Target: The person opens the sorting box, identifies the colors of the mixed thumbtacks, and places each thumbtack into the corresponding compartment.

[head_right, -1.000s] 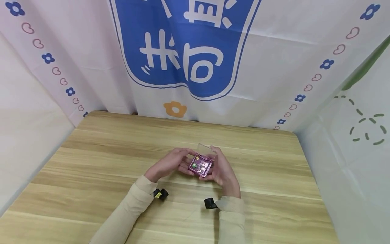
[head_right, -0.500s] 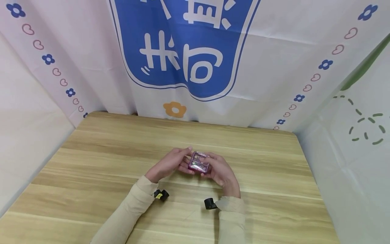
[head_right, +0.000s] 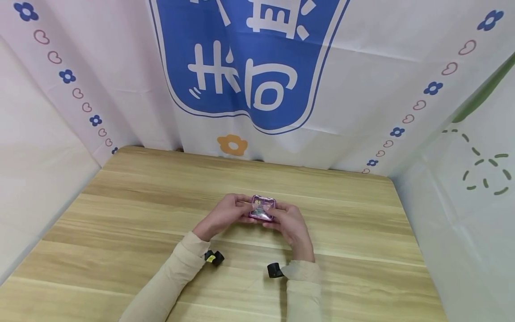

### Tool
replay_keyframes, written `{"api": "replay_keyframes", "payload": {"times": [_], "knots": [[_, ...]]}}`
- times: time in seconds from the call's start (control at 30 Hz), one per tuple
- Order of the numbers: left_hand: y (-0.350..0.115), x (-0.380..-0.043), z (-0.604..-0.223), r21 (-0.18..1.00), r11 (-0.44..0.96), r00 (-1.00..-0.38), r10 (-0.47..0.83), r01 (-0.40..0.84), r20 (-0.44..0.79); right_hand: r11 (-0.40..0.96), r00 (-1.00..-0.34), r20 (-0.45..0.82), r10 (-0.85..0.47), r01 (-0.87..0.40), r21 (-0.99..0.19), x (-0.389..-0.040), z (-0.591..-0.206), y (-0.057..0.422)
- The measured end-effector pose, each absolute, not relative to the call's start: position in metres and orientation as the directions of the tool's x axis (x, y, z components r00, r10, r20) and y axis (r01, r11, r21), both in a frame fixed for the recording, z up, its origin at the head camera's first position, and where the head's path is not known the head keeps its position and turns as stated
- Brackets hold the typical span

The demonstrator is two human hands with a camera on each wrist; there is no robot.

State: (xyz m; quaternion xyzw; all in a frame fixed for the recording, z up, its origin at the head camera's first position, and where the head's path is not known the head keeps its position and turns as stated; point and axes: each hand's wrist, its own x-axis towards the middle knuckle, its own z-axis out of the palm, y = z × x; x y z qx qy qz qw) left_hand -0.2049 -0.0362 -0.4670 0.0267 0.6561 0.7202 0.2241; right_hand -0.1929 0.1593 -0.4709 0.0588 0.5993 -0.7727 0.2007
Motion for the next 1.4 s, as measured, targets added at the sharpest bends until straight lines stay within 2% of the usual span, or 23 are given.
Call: {"api": "replay_keyframes", "payload": {"times": [0.43, 1.17, 1.4], "knots": [[-0.0387, -0.2049, -0.4691, 0.956, -0.002, -0.894, 0.354, -0.293, -0.274, -0.084, -0.913, -0.377, -0.155, 0.393, -0.916, -0.1941, -0.4738, 0.1551], [-0.0358, -0.2038, -0.4676, 0.952, 0.068, -0.894, 0.329, -0.299, -0.304, -0.055, -0.918, -0.349, -0.189, 0.365, -0.929, -0.1915, -0.4757, 0.1546], [-0.0381, -0.2039, -0.4646, 0.959, 0.136, -0.903, 0.325, -0.248, -0.28, -0.137, -0.917, -0.368, -0.152, 0.389, -0.911, -0.1924, -0.4753, 0.151]]}}
